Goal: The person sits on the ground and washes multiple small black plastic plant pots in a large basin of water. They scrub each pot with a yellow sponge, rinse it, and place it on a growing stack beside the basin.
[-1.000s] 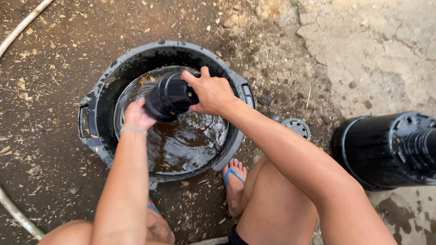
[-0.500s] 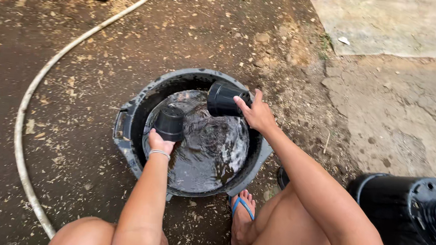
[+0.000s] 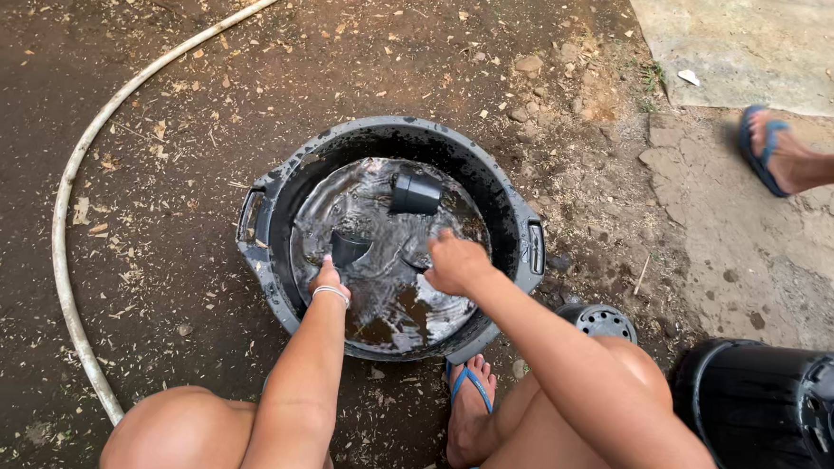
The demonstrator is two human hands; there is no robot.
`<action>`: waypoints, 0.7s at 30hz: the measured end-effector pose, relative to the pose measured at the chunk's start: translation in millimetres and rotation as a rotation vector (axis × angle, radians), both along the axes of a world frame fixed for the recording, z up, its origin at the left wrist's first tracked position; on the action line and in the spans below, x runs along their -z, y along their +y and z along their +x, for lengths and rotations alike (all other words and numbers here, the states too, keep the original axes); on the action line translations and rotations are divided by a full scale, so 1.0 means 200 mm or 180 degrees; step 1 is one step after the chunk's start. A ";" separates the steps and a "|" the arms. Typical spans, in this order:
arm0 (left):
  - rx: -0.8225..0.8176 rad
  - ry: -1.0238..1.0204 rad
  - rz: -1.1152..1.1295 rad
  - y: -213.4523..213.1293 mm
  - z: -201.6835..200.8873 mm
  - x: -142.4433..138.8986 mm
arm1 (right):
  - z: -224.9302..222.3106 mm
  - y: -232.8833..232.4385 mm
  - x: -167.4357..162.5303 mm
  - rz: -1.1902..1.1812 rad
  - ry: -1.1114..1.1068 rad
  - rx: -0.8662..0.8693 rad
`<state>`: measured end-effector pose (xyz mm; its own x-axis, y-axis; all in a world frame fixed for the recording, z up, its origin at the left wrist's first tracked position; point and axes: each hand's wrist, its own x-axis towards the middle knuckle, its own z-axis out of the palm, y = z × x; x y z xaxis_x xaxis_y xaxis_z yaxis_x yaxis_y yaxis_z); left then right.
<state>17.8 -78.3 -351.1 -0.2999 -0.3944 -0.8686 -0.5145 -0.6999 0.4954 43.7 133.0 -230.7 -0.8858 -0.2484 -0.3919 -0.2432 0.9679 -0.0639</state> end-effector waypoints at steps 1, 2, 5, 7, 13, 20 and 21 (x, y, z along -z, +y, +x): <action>-0.0055 0.0010 0.0233 -0.01 -0.01 0.01 | 0.00 -0.04 0.04 -0.0010 -0.0032 -0.0090; -0.0111 0.0016 0.0460 -0.02 -0.01 0.02 | -0.01 -0.08 0.09 -0.0026 -0.0067 -0.0180; 0.0047 0.0159 0.0792 -0.03 -0.04 0.07 | 0.01 -0.21 0.27 -0.0656 0.0001 -0.0063; 0.0184 0.0480 0.1228 -0.04 -0.05 0.10 | 0.04 -0.30 0.39 -0.0829 0.0047 -0.0111; 0.0303 0.1091 0.1586 -0.05 -0.14 0.21 | 0.07 -0.39 0.57 -0.1185 -0.0465 0.0460; 0.0249 0.1367 0.1553 -0.05 -0.25 0.27 | 0.00 -0.44 0.60 -0.1037 -0.0758 0.0956; 0.0246 0.1180 0.1397 -0.04 -0.26 0.28 | 0.01 -0.45 0.59 -0.1012 -0.0799 0.0936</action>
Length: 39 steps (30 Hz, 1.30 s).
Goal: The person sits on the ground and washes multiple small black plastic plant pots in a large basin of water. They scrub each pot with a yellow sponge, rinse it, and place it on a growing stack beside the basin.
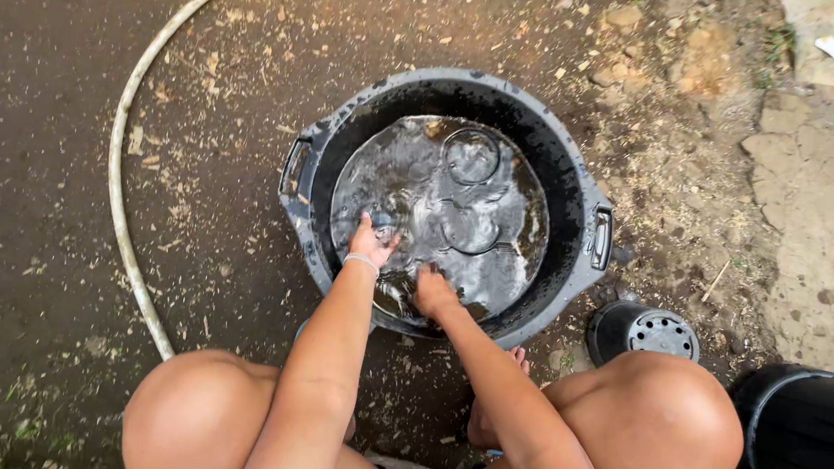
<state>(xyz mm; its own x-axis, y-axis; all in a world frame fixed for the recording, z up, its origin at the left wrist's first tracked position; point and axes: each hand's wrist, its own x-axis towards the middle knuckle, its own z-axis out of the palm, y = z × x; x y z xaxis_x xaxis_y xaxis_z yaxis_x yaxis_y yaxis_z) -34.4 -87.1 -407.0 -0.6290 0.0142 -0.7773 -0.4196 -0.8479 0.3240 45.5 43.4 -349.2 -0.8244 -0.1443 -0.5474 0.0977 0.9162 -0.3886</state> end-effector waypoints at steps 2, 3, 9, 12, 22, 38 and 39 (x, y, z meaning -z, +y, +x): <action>-0.0160 0.0159 0.0288 0.02 -0.01 0.02 | 0.00 0.00 -0.03 0.0031 -0.0039 -0.0033; -0.0230 0.0267 0.0433 0.02 -0.02 0.02 | 0.00 0.00 -0.04 0.0055 -0.0095 -0.0079; -0.0478 0.0229 0.0326 0.04 -0.01 -0.04 | 0.05 0.04 -0.13 -0.0056 -0.0319 -0.0148; -0.0094 0.0170 -0.0136 0.05 0.00 -0.14 | 0.06 0.06 -0.14 -0.0262 -0.0039 -0.0340; -0.0193 0.1658 0.0686 0.09 0.08 -0.79 | 0.08 0.24 -0.57 -0.0410 0.0791 -0.0629; 0.0794 0.2512 0.0343 0.07 0.16 -1.54 | -0.06 0.66 -1.18 -0.2696 0.2221 0.0284; 0.0910 0.2550 0.0375 0.09 0.13 -1.53 | -0.07 0.63 -1.19 -0.2259 0.2918 -0.0023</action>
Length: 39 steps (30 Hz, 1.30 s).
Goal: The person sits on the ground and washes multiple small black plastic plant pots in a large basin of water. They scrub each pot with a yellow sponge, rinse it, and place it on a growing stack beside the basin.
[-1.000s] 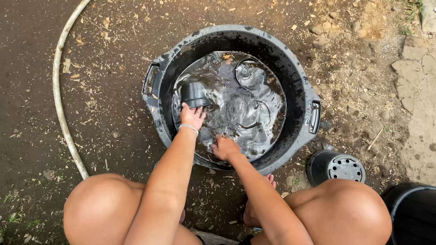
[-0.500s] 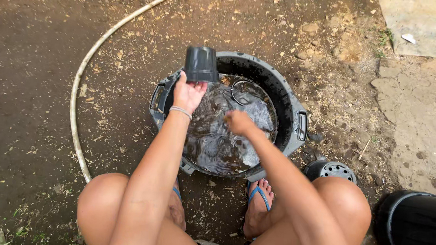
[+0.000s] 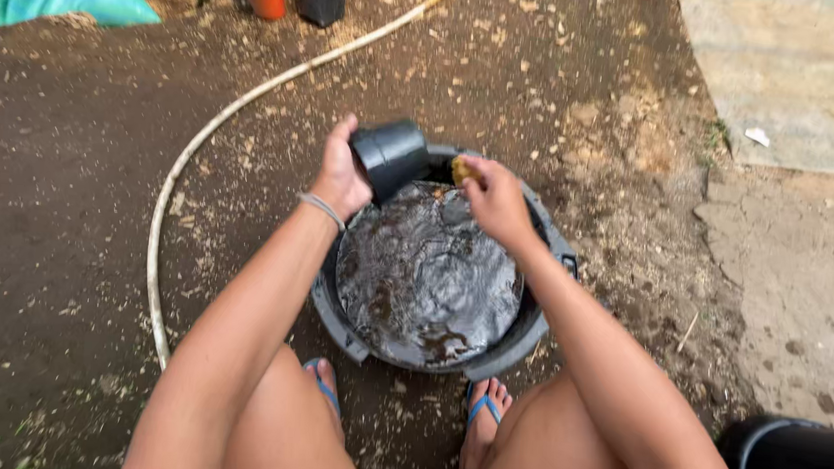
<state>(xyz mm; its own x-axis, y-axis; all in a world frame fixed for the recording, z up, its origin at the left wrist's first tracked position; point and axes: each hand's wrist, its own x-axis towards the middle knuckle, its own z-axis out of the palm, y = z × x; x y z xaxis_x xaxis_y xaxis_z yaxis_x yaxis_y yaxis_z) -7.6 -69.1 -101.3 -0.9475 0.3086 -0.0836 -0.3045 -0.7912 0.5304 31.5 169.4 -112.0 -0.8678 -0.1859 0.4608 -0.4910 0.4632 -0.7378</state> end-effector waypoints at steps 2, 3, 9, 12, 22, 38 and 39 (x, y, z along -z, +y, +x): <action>0.0078 -0.0072 -0.0131 0.06 -0.06 0.03 | -0.02 -0.04 -0.01 0.0262 0.0514 0.0101; 0.0119 -0.0114 -0.0194 0.08 -0.09 0.05 | -0.04 -0.06 -0.03 0.0396 0.0765 0.0153; 0.0308 0.0293 -0.0798 0.21 -0.22 0.21 | -0.19 -0.14 -0.05 0.0858 0.1211 0.0229; 0.0209 0.0525 -0.1104 0.23 -0.28 0.26 | -0.25 -0.21 -0.02 0.0811 0.1229 0.0132; -0.0406 -0.0439 0.0396 -0.07 -0.47 0.12 | -0.24 -0.28 0.07 0.0978 0.1428 -0.0351; -0.1549 -0.0216 -0.0043 -0.02 -0.39 0.16 | -0.16 -0.41 -0.06 0.0680 0.1803 -0.0158; -0.1510 -0.0355 0.0215 -0.05 -0.40 0.13 | -0.18 -0.39 -0.05 0.0680 0.1820 -0.0159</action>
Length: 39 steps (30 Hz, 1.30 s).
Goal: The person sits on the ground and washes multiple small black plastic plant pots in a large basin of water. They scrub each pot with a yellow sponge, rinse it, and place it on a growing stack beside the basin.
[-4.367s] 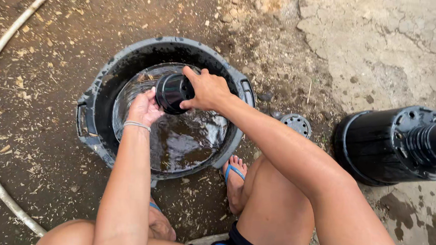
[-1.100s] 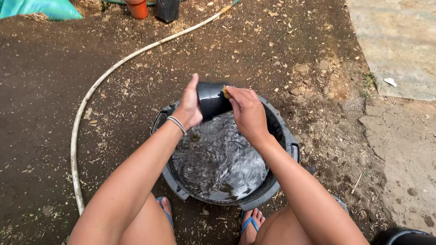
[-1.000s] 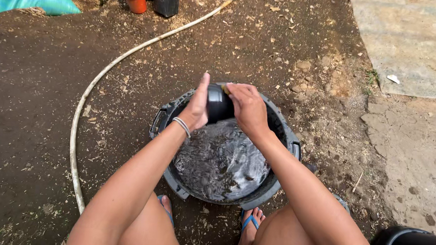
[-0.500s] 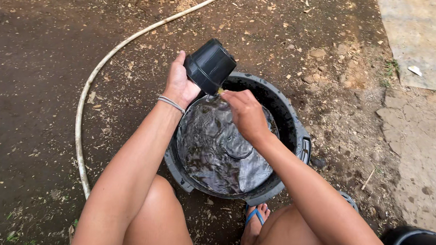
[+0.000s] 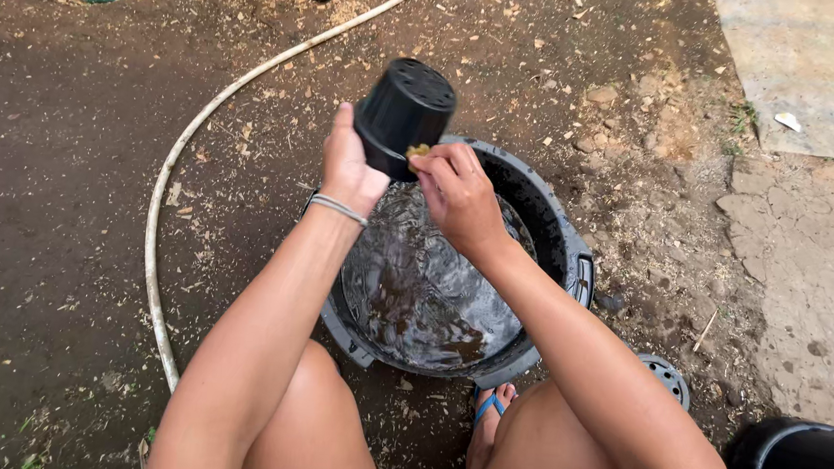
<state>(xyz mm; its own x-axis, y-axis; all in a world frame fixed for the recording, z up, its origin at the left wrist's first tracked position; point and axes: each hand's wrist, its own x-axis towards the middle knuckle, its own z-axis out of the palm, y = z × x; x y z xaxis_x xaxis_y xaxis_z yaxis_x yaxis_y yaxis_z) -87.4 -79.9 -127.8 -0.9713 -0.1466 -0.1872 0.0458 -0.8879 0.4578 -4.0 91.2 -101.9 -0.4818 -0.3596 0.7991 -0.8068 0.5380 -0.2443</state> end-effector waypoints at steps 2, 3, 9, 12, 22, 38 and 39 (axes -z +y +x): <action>0.0140 0.0007 0.0091 -0.07 -0.01 -0.03 | -0.05 0.04 0.01 -0.0245 -0.0432 0.0125; 0.0207 -0.0010 0.0138 -0.09 0.00 -0.04 | -0.06 0.06 0.01 -0.0364 -0.0669 0.0184; -0.0238 -0.0112 0.0101 -0.05 0.01 -0.01 | -0.03 0.01 0.01 -0.0534 -0.0384 0.0012; -0.0471 -0.0297 -0.0249 0.00 0.00 0.01 | 0.00 -0.08 0.01 -0.0179 -0.0142 -0.0175; 0.0529 0.0106 0.0013 -0.08 0.00 -0.02 | -0.04 -0.09 0.02 -0.0871 -0.0571 0.0013; 0.1523 0.0215 -0.1155 -0.09 0.10 -0.03 | -0.21 0.11 0.07 -0.2008 -0.1901 -0.0365; 0.1545 0.0202 -0.1508 -0.08 0.10 -0.02 | -0.22 0.14 0.07 -0.2013 -0.1951 -0.0529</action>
